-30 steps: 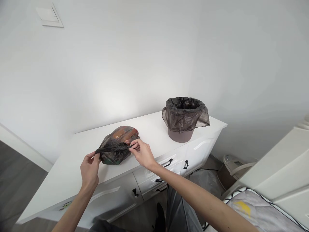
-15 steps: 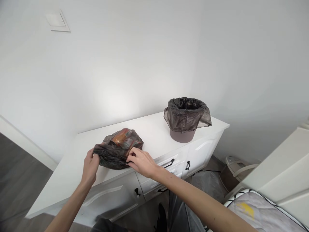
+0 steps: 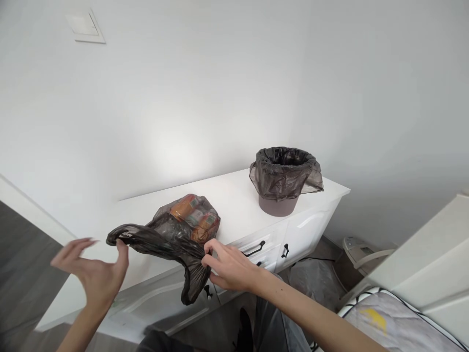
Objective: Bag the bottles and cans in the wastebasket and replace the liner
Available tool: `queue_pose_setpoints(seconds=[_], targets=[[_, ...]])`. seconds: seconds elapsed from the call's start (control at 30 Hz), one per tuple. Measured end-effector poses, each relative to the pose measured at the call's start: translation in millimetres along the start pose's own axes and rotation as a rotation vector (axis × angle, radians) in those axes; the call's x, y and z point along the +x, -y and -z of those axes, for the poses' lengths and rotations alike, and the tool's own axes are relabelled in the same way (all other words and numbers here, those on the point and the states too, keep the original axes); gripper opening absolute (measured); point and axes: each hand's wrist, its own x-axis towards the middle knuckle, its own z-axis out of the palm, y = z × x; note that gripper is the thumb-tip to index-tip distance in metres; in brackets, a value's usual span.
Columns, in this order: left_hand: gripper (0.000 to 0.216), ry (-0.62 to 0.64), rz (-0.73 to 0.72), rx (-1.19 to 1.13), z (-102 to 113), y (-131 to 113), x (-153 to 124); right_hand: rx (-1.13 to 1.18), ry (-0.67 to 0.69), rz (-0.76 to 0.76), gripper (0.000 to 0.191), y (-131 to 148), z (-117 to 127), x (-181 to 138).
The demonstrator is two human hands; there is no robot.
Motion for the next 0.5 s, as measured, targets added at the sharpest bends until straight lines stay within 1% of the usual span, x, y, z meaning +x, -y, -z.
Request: queue_pose_setpoints(seconds=[0.03, 0.1, 0.13, 0.17, 0.23, 0.33, 0.43, 0.5], targets=[[0.026, 0.049, -0.107, 0.038, -1.8, -7.0, -5.2, -0.002, 0.001, 0.013, 0.023, 3.1, 0.9, 0.7], [0.025, 0.194, -0.321, 0.11, -8.7, -14.4, -12.1, 0.003, -0.015, 0.027, 0.022, 8.7, 3.5, 1.8], [0.027, 0.27, -0.397, 0.148, -13.4, -14.5, -14.5, 0.013, -0.025, 0.027, 0.022, 11.3, 5.3, 2.0], [0.029, 0.326, -0.444, 0.188, -18.8, -12.3, -16.4, 0.029, -0.032, 0.024, 0.023, 13.5, 7.1, 1.8], [0.033, 0.369, -0.459, 0.252, -30.6, -3.8, -19.6, 0.071, -0.033, 0.017, 0.023, 16.8, 10.3, 0.2], [0.04, 0.345, -0.388, 0.259, -48.7, 9.3, -21.9, 0.133, 0.01, 0.001, 0.025, 17.2, 12.2, -3.6], [0.048, 0.34, -0.317, 0.21, -66.4, 13.6, -17.1, 0.177, 0.065, -0.009, 0.031, 12.2, 10.0, -6.1], [0.053, 0.348, -0.298, 0.175, -78.3, 13.2, -8.6, 0.216, 0.077, -0.008, 0.034, 7.3, 8.0, -5.8]])
